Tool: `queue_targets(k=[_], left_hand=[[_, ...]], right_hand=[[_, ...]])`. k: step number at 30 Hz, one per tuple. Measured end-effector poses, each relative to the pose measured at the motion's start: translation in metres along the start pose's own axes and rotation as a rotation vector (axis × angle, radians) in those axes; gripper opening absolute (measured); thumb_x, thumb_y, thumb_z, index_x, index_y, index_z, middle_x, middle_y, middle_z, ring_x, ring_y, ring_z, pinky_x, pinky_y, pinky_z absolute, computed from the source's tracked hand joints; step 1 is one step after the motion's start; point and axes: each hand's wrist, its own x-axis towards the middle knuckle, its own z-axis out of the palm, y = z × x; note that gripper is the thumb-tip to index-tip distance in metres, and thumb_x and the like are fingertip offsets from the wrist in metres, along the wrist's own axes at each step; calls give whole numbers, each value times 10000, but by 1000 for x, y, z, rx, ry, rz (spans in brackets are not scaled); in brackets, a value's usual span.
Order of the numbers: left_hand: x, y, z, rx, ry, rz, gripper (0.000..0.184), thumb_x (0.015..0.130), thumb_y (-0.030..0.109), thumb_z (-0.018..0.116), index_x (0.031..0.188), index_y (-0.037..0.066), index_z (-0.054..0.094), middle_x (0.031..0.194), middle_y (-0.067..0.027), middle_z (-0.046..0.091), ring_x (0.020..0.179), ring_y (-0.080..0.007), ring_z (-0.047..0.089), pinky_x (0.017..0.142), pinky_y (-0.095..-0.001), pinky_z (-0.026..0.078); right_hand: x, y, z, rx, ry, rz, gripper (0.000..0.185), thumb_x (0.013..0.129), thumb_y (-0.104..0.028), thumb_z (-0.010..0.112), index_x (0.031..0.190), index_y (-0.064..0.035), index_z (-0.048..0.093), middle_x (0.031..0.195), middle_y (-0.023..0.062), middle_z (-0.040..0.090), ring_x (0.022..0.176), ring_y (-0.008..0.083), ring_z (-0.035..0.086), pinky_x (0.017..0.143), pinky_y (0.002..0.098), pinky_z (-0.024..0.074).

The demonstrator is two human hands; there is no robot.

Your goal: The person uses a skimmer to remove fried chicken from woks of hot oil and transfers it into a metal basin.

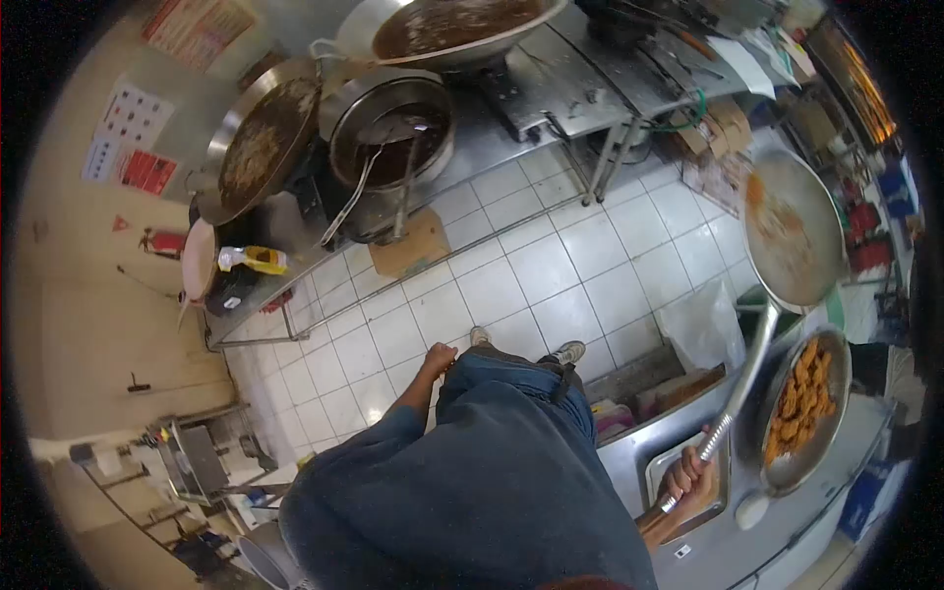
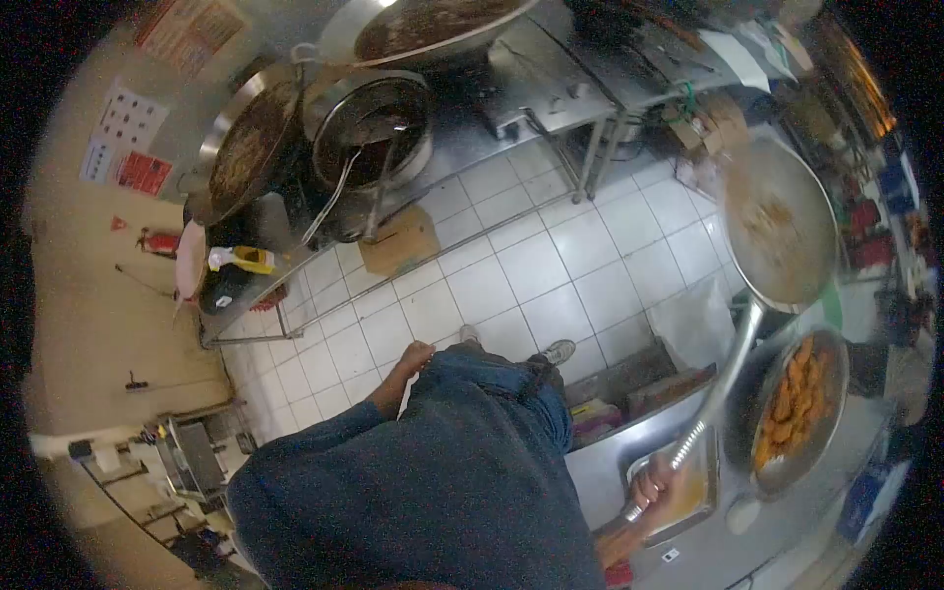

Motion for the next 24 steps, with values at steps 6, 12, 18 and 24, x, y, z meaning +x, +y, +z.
queue_targets(k=[6,12,18,24], left_hand=[[63,-162,2,-53,182,224,317,764,315,630,867,16,603,797,-135,629,720,-179,602,578,-335,479],[-13,-201,-38,-757,240,-202,306,822,260,580,944,-20,590,791,-109,603,693,-208,576,552,-357,464],[-58,-246,-30,-919,293,-392,295,847,249,553,952,-25,572,802,-116,596,660,-204,562,533,-334,450],[-85,-246,24,-922,441,-131,274,838,224,560,981,-9,556,821,-132,595,706,-219,580,551,-336,456]], right_hand=[[57,117,109,-586,-175,320,546,802,-78,567,1290,-73,324,550,-24,325,332,49,275,259,201,213],[89,245,209,-1040,-402,381,356,905,-154,512,1223,-73,375,521,-61,289,339,38,252,289,194,200],[154,324,184,-1700,-735,-52,370,910,-217,521,1192,-33,368,511,46,458,383,134,415,362,276,325],[216,317,167,-2123,-840,-332,384,868,-126,521,1199,-13,361,659,272,570,652,474,557,530,531,412]])
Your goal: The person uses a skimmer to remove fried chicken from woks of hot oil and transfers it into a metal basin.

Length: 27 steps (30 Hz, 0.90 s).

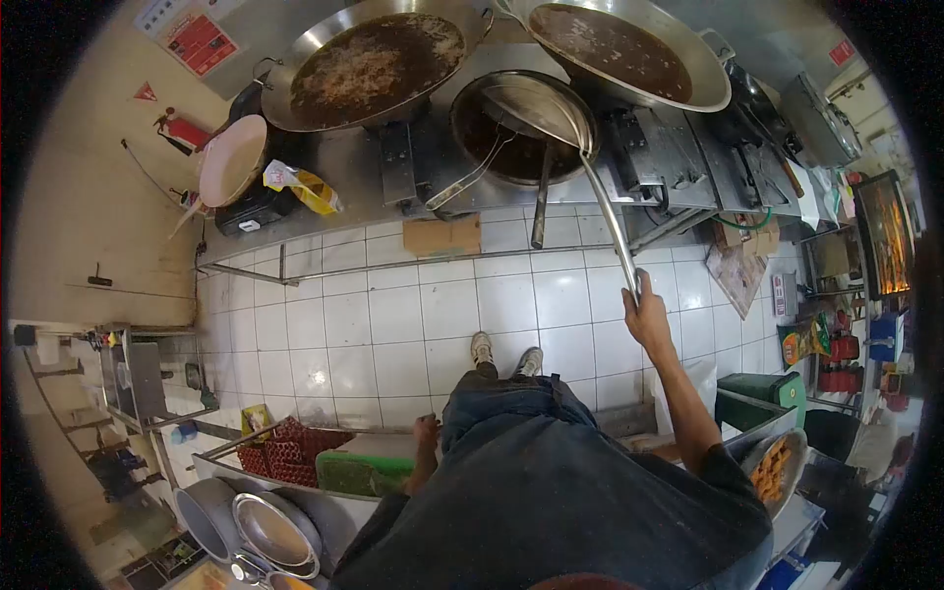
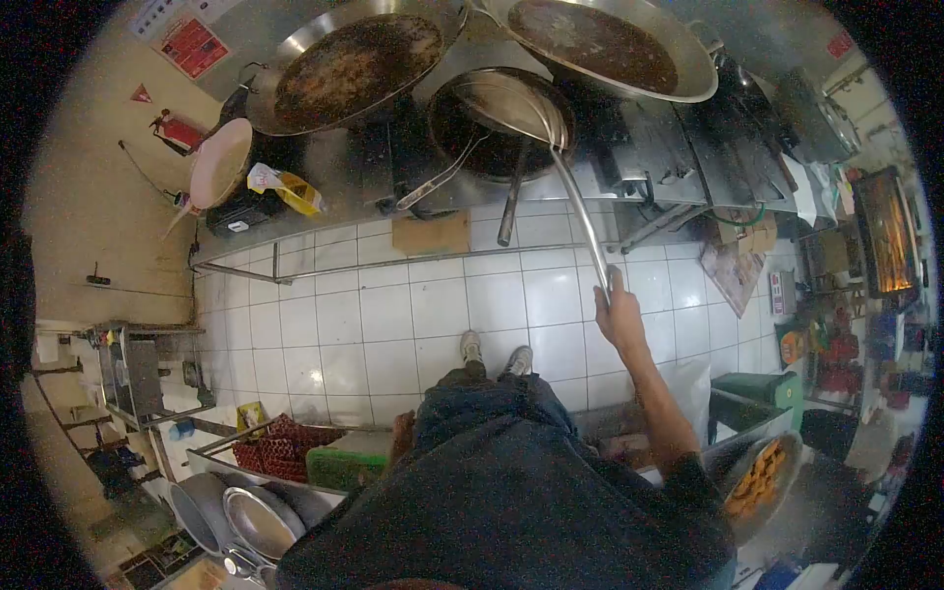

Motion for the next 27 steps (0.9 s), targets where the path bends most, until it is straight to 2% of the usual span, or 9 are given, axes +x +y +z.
queue_targets(k=[5,8,13,19,20,23,24,25,27], left_hand=[[8,-70,16,254,9,47,276,839,221,560,995,-7,549,821,-133,593,707,-220,580,551,-335,457],[6,-81,20,285,27,56,278,839,219,561,1003,-5,544,820,-134,592,708,-220,580,552,-335,458],[-11,-83,19,255,59,41,282,840,216,561,1017,-3,536,820,-134,590,709,-220,581,552,-335,459],[-24,-80,14,197,100,18,288,841,212,562,1033,-1,526,820,-135,587,711,-221,581,553,-334,460],[-23,-80,14,190,103,15,289,841,211,562,1036,0,525,820,-136,587,711,-221,581,553,-334,460],[-18,-92,5,186,97,6,293,842,209,562,1044,1,520,820,-136,586,712,-221,582,554,-334,461],[-13,-96,1,186,92,4,294,842,208,563,1047,2,518,820,-136,585,712,-221,582,554,-334,461],[-7,-99,-3,188,85,5,296,842,208,563,1050,2,517,820,-136,585,712,-221,582,554,-334,462],[10,-103,-14,195,61,10,298,843,206,563,1055,3,514,820,-137,584,713,-222,582,554,-334,462]], right_hand=[[19,7,-10,-21,64,-113,406,859,-155,538,1199,-18,364,666,287,568,644,471,561,539,537,415],[18,36,-14,-9,75,-115,407,860,-143,544,1211,-33,368,629,277,556,605,468,548,517,520,391],[11,16,-29,78,22,-133,412,866,-143,545,1219,-31,363,588,256,536,567,444,546,489,473,373],[-11,39,-20,135,54,-160,376,873,-138,545,1193,-13,391,539,207,498,472,358,509,452,412,354],[-14,27,-29,110,-12,-67,390,882,-157,540,1208,-1,393,581,219,520,506,362,531,473,419,372],[-24,-16,-40,252,-41,27,374,894,-161,532,1214,-22,400,549,148,479,444,243,452,445,365,342],[-27,-33,-48,233,-8,-8,354,907,-166,518,1216,-39,402,552,89,450,456,162,413,437,334,326],[-28,-43,-56,249,-40,34,351,911,-184,516,1212,-40,409,564,42,445,476,120,409,436,303,325],[-32,-79,-71,405,-73,110,386,910,-212,527,1232,-41,399,571,-8,429,458,71,389,400,250,304]])
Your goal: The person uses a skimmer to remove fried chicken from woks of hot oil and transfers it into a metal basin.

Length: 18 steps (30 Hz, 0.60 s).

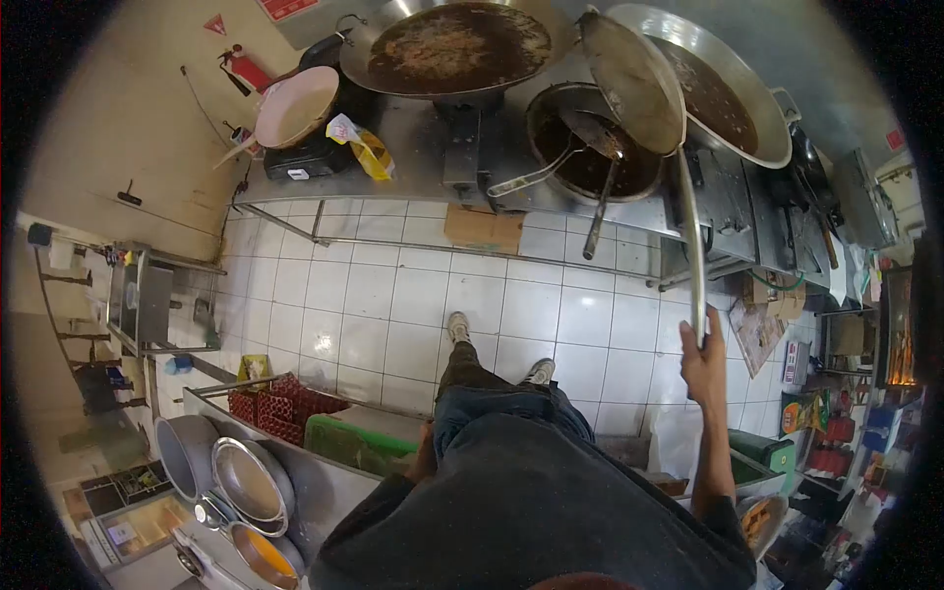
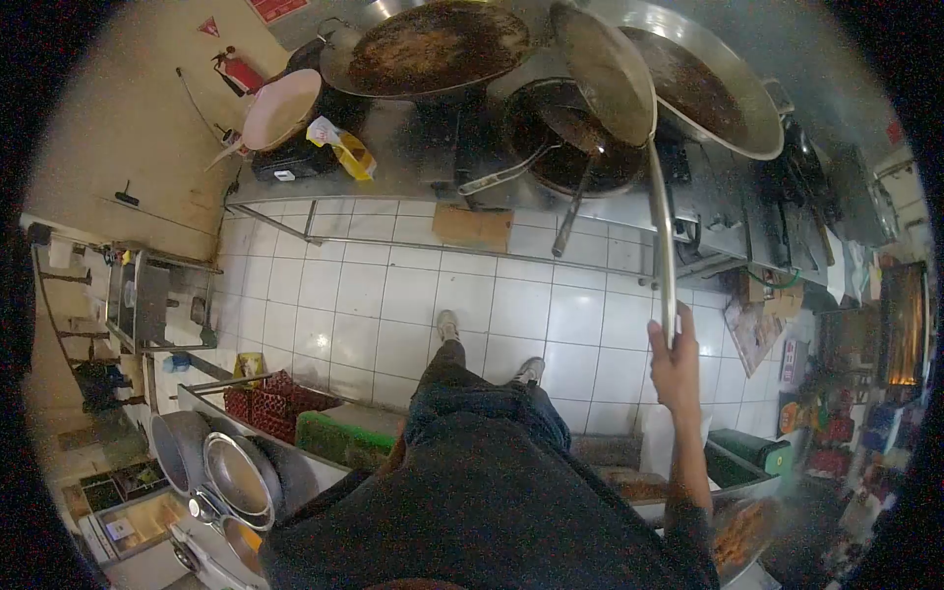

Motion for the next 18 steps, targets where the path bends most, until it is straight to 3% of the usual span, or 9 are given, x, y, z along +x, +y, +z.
queue_targets(k=[3,4,6,9,11,12,16,17,18], left_hand=[[49,-4,-19,3,-52,45,302,843,204,563,1063,4,509,820,-137,583,714,-222,582,555,-334,463],[70,-4,-27,-1,-75,74,304,843,203,563,1066,5,507,820,-137,582,714,-222,582,555,-334,463],[119,-4,-48,-23,-126,150,307,844,202,564,1072,6,504,820,-138,582,715,-222,582,555,-334,463],[187,9,-87,-185,-192,249,312,844,200,564,1080,7,499,819,-138,580,715,-222,583,555,-333,464],[183,75,-127,-350,-121,-72,322,847,202,563,1099,16,487,824,-131,588,711,-213,586,548,-324,468],[153,153,-157,-443,-62,-225,328,848,202,562,1109,20,481,826,-127,592,709,-208,588,544,-319,471],[186,196,-214,-478,37,-156,340,855,227,600,1106,28,486,882,-109,606,685,-198,592,558,-315,489],[194,196,-226,-514,36,-119,349,856,228,598,1120,30,483,890,-115,607,695,-203,594,565,-320,491],[199,197,-236,-548,35,-85,359,858,228,595,1134,31,479,898,-121,609,704,-208,596,572,-325,494]], right_hand=[[4,-47,15,90,103,12,466,912,-262,531,1280,-37,355,589,-47,425,401,24,355,324,198,264],[12,-62,25,182,155,21,435,913,-294,531,1231,-30,394,581,-60,405,413,26,362,331,200,266],[49,-102,35,173,-29,12,371,922,-305,513,1161,-34,434,594,-59,404,435,26,383,346,201,284],[110,-183,73,39,-39,29,322,935,-330,477,1118,-66,456,634,-47,423,470,34,406,382,195,327],[165,-213,101,59,-105,31,338,937,-347,464,1131,-71,449,642,-40,422,480,41,408,394,195,347],[195,-211,112,39,-135,23,342,937,-350,462,1136,-72,443,639,-39,418,482,43,406,395,196,352],[226,-248,173,-110,-89,85,346,945,-335,447,1168,-74,406,631,-31,405,475,55,399,397,212,377],[217,-264,187,7,-189,85,298,954,-310,422,1132,-72,398,613,-34,384,446,51,371,369,209,359],[223,-270,196,92,-238,229,284,947,-314,425,1109,-82,402,615,-33,386,437,41,361,358,198,340]])
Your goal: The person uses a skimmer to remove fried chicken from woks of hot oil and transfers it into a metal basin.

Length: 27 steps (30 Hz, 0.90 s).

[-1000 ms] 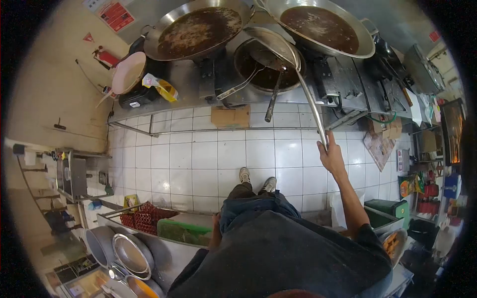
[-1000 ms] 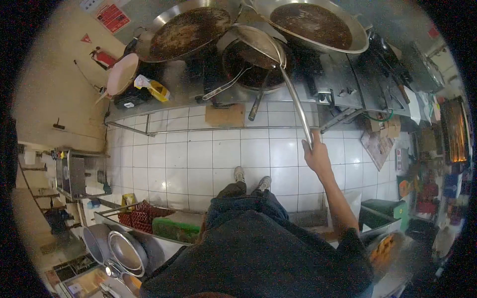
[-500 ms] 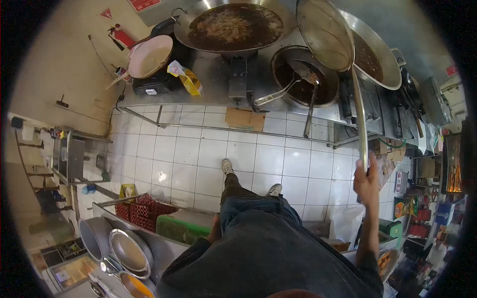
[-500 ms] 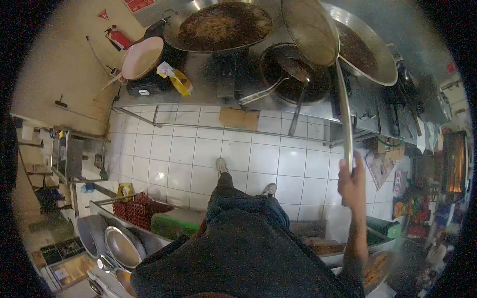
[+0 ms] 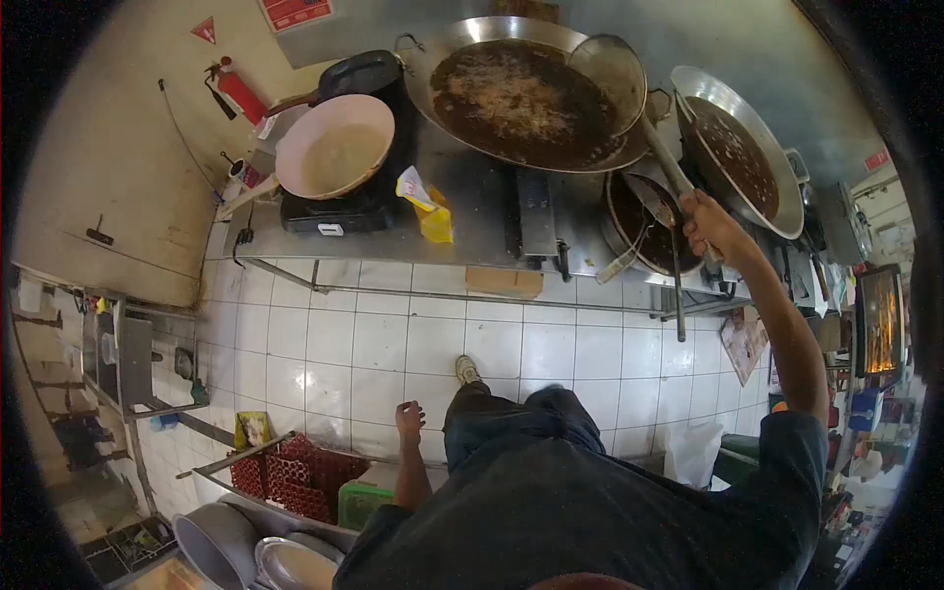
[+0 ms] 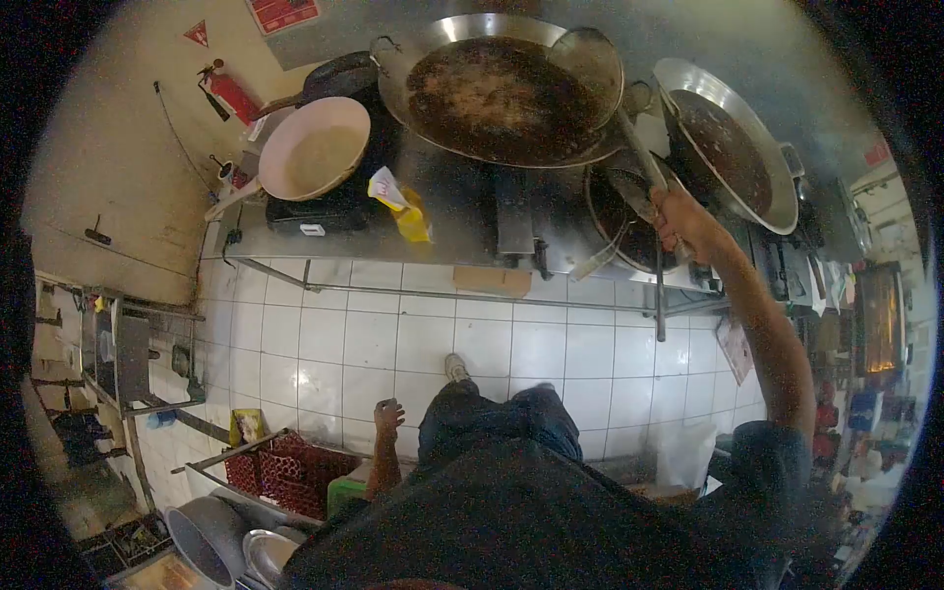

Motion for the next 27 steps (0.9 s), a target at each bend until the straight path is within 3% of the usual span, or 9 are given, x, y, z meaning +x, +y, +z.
queue_targets(k=[3,8,9,12,17,19,27], left_hand=[[1,7,-10,-20,75,-34,358,868,228,578,1147,26,477,930,-148,611,743,-230,600,599,-353,498],[0,-31,-16,-36,81,-168,360,869,276,564,1122,31,491,964,-160,606,786,-268,606,630,-401,505],[-7,-32,-15,-101,55,-179,309,851,236,566,1059,22,485,845,-118,594,692,-213,585,539,-347,482],[-8,-36,-4,-82,94,-298,294,852,208,548,1048,-4,493,849,-129,602,687,-230,595,525,-362,487],[-12,-32,6,-172,101,-228,344,840,194,551,1099,-20,479,875,-144,605,687,-247,607,534,-364,494],[-19,-5,12,-165,98,-315,367,828,194,561,1118,-10,469,898,-153,604,697,-254,611,552,-372,505],[-15,4,24,-347,154,-208,384,833,219,538,1137,3,447,1013,-175,579,796,-295,600,625,-404,503]], right_hand=[[12,-6,24,314,-125,337,238,936,-294,419,1074,-100,421,600,-45,359,401,13,306,313,162,259],[-16,-31,89,488,-255,393,208,935,-254,426,1074,-100,405,597,-53,339,405,10,274,318,160,235],[-17,-33,98,525,-297,390,212,935,-248,429,1083,-100,400,597,-53,337,407,10,274,321,160,238],[-17,-46,127,657,-368,430,214,938,-237,432,1085,-88,390,610,-43,335,425,16,292,335,159,259],[4,-62,156,1009,-538,459,171,948,-221,405,995,-57,404,637,-22,349,452,41,329,350,167,285],[19,-64,161,1144,-609,455,170,947,-208,402,955,-38,397,638,-14,364,454,49,346,351,171,295],[100,-67,128,1394,-718,393,205,954,-199,389,996,-1,357,627,1,370,438,61,360,329,193,315]])
